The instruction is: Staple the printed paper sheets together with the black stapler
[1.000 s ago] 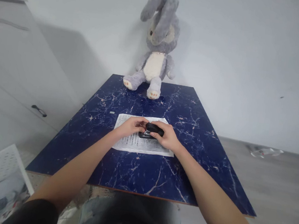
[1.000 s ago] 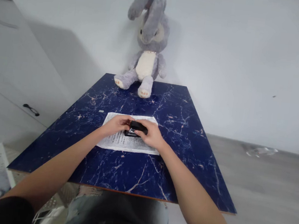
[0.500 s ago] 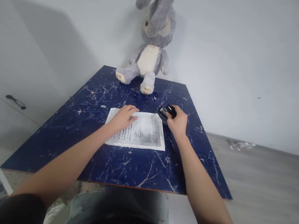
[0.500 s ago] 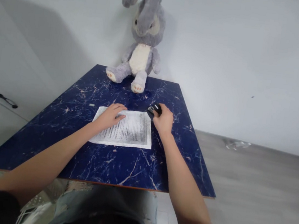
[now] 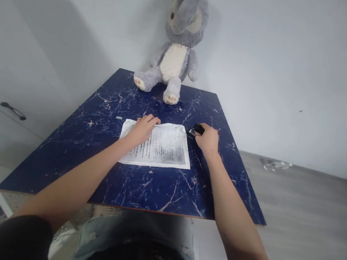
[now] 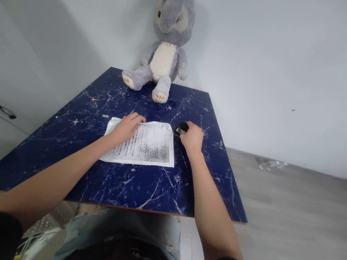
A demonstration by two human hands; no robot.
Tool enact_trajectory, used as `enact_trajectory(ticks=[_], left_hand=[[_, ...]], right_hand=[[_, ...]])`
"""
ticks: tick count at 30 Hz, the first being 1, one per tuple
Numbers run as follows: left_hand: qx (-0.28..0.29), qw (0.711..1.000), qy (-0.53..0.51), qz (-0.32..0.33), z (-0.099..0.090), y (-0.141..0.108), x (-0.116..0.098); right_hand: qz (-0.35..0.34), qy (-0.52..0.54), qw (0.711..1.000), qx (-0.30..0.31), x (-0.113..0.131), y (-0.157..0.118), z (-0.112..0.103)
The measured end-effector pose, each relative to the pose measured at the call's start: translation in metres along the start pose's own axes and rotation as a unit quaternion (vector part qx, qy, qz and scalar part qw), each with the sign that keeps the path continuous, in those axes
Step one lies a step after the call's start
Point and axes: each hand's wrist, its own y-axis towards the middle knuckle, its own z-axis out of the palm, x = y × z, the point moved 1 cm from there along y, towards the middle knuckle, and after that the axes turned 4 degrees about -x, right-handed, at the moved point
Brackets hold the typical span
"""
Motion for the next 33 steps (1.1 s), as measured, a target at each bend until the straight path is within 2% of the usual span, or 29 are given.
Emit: enact_trajectory(ticks=[5, 11, 16, 21, 26, 33], left_hand=[[-0.06, 0.998, -0.004, -0.022, -0.001, 0.001, 0.007], [-0.085, 0.995, -0.006, -0.047, -0.007, 0.0, 0.008], [-0.086, 0.995, -0.014, -0.053, -0.007, 0.0, 0.008], [-0.062, 0.996, -0.009, -0.067, -0.003, -0.001, 0.011], [-0.061, 0.996, 0.006, -0.063, 0.0, -0.001, 0.013], [-0.07, 0.996, 0.004, -0.063, 0.001, -0.001, 0.015]], right_hand=[[-0.015, 0.01, 1.0, 0.019, -0.001, 0.003, -0.003], [-0.067, 0.079, 0.992, 0.067, 0.001, 0.004, -0.005], [-0.101, 0.091, 0.989, 0.065, 0.007, 0.001, -0.007], [-0.121, 0.117, 0.983, 0.068, 0.013, -0.002, -0.013], [-0.158, 0.114, 0.976, 0.103, 0.02, -0.006, -0.014], [-0.189, 0.128, 0.966, 0.12, 0.024, -0.009, -0.011]])
